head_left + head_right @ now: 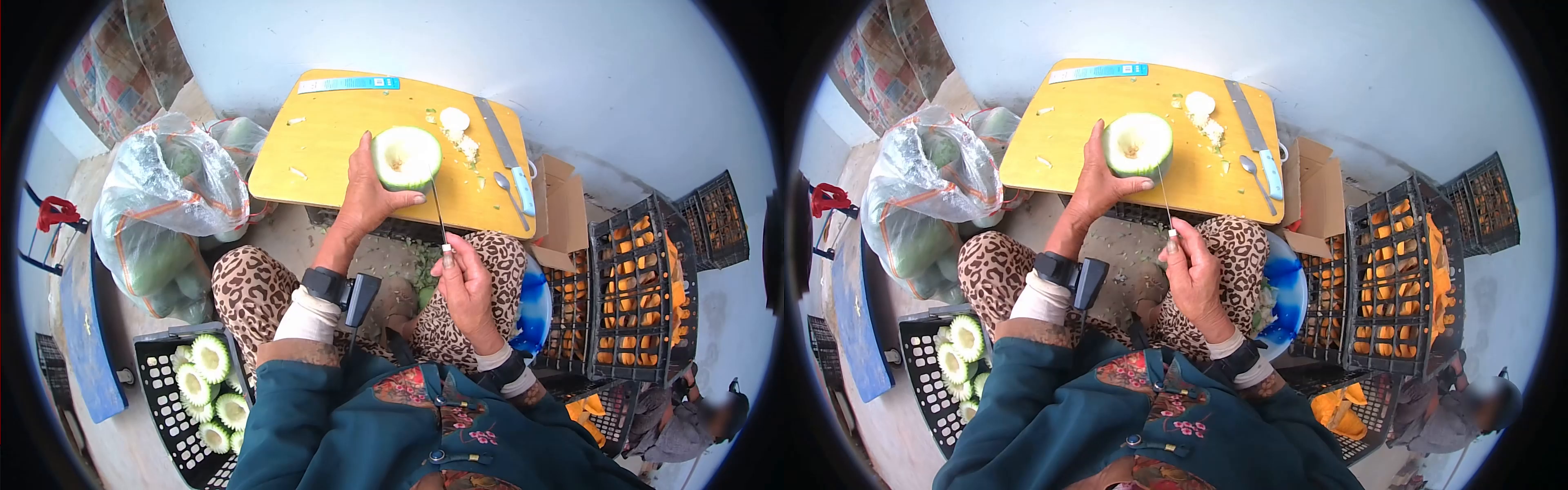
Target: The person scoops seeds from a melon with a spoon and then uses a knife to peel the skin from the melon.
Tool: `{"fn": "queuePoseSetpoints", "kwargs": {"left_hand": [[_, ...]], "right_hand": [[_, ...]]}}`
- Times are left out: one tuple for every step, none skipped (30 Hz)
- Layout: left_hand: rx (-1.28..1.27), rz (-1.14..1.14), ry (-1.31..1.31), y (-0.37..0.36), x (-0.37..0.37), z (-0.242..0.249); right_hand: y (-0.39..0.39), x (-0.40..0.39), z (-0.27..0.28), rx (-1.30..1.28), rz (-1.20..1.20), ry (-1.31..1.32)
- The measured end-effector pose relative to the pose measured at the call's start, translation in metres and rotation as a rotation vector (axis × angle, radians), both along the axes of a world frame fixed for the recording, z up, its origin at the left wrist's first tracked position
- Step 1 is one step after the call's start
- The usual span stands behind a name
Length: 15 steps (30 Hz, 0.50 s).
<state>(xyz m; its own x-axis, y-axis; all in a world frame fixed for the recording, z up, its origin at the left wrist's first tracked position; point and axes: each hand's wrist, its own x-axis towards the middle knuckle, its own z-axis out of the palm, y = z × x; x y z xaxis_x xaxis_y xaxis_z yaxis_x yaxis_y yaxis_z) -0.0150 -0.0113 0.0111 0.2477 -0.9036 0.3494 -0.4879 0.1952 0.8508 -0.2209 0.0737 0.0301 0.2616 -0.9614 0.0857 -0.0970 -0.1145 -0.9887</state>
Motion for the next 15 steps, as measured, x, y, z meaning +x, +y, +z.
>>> {"fn": "queuePoseSetpoints", "kwargs": {"left_hand": [[-0.005, 0.012, -0.015, -0.0005, -0.0014, -0.0005], [-0.010, 0.022, -0.030, -0.0011, -0.0020, -0.0010], [-0.028, 0.025, -0.045, -0.0014, -0.0014, -0.0014], [-0.046, 0.027, -0.059, -0.0014, -0.0010, -0.0006], [-0.063, 0.028, -0.073, -0.0014, -0.0014, 0.0001], [-0.070, 0.031, -0.085, -0.0016, -0.0020, 0.0005], [-0.078, 0.036, -0.097, -0.0016, -0.0023, 0.0007], [-0.084, 0.041, -0.111, -0.0015, -0.0023, 0.0008], [-0.080, 0.032, -0.092, -0.0015, -0.0021, 0.0010], [-0.075, 0.022, -0.073, -0.0018, -0.0015, 0.0010], [-0.070, 0.013, -0.055, -0.0019, -0.0012, 0.0010], [-0.075, 0.012, -0.048, -0.0017, -0.0011, 0.0009], [-0.081, 0.010, -0.041, -0.0019, -0.0012, 0.0003], [-0.087, 0.009, -0.034, -0.0022, -0.0013, -0.0001], [-0.094, 0.015, -0.049, -0.0030, -0.0014, -0.0012]], "right_hand": [[0.0006, 0.0006, 0.0007, 0.013, -0.008, 0.007], [0.0007, 0.0007, 0.0010, 0.019, -0.004, 0.004], [0.0007, 0.0004, 0.0014, 0.024, -0.001, 0.003], [0.0007, -0.0001, 0.0016, 0.028, 0.001, 0.002], [0.0009, -0.0008, 0.0013, 0.029, 0.005, 0.005], [0.0010, -0.0013, 0.0004, 0.031, 0.010, 0.008], [0.0008, -0.0015, -0.0004, 0.032, 0.016, 0.010], [0.0006, -0.0016, -0.0012, 0.031, 0.016, 0.013], [0.0003, -0.0018, -0.0022, 0.031, 0.016, 0.015], [0.0004, -0.0016, -0.0028, 0.031, 0.015, 0.017], [0.0006, -0.0015, -0.0027, 0.033, 0.016, 0.017], [0.0008, -0.0014, -0.0022, 0.035, 0.016, 0.016], [0.0009, -0.0014, -0.0019, 0.036, 0.016, 0.016], [0.0009, -0.0014, -0.0018, 0.039, 0.016, 0.011], [0.0009, -0.0013, -0.0017, 0.042, 0.015, 0.007]]}}
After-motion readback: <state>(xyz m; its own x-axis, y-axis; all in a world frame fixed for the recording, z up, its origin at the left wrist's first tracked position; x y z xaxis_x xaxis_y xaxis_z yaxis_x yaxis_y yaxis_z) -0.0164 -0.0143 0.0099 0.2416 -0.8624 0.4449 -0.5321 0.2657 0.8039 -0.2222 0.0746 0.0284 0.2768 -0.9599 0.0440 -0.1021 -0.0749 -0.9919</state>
